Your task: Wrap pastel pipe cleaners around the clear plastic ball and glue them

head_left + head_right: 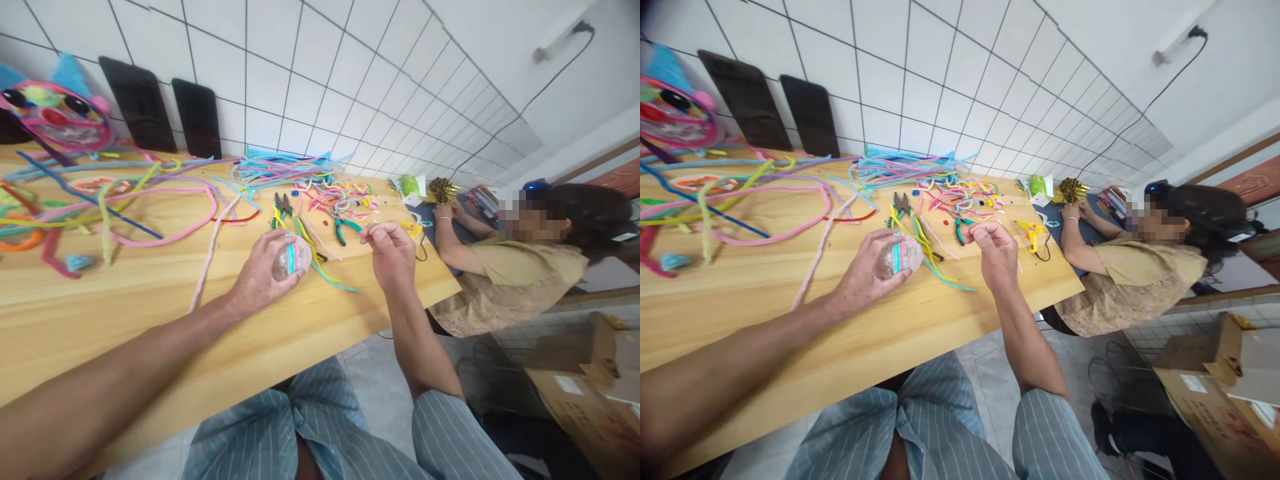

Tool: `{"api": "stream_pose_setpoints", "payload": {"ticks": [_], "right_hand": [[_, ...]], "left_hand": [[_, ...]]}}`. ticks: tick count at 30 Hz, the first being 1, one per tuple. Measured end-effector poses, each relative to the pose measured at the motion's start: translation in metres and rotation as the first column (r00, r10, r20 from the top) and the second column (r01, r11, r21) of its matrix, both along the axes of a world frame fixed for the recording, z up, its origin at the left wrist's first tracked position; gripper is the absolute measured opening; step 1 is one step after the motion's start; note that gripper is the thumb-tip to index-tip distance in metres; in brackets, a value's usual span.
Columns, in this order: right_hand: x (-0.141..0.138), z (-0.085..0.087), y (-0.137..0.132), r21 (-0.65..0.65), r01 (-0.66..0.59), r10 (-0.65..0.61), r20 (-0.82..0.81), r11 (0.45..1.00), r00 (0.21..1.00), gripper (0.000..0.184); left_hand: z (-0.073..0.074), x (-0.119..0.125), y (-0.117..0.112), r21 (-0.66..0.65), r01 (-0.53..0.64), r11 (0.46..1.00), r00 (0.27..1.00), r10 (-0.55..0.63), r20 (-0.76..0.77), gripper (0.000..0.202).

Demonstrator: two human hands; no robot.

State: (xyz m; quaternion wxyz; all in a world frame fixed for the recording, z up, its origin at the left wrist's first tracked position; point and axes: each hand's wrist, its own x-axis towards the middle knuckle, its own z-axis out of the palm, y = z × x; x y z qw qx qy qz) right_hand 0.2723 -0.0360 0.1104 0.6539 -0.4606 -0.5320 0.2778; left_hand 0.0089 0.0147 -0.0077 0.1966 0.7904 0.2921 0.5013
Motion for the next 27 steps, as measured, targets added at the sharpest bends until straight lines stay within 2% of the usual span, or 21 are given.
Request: {"api": "stream_pose_setpoints", "payload": {"ticks": [7,13,18,22,27], "right_hand": [[0.029,-0.009,-0.023,-0.006,0.046,-0.046,0.014,0.999,0.999,0.032],[0.047,-0.008,-0.036,0.025,0.042,-0.042,-0.013,0.999,0.999,0.033],[0.05,-0.009,-0.035,0.09,0.075,-0.068,-0.069,0.993,0.995,0.041],[0.051,-0.016,-0.03,0.037,0.068,-0.063,-0.105,0.997,0.992,0.053],[0.055,-0.023,-0.023,0.019,0.021,-0.019,-0.1,1.0,0.995,0.046]], "left_hand": [[0.0,-0.007,0.003,0.045,-0.023,0.999,0.998,0.025,-0.056,0.058],[0.006,-0.015,0.003,0.075,-0.035,0.997,0.996,0.041,-0.079,0.061],[0.009,-0.018,0.002,0.097,-0.019,0.995,0.996,0.028,-0.09,0.061],[0.01,-0.02,0.001,0.075,-0.015,0.997,0.993,0.024,-0.117,0.062],[0.011,-0.023,0.001,0.061,-0.018,0.998,0.99,0.026,-0.135,0.066]]}}
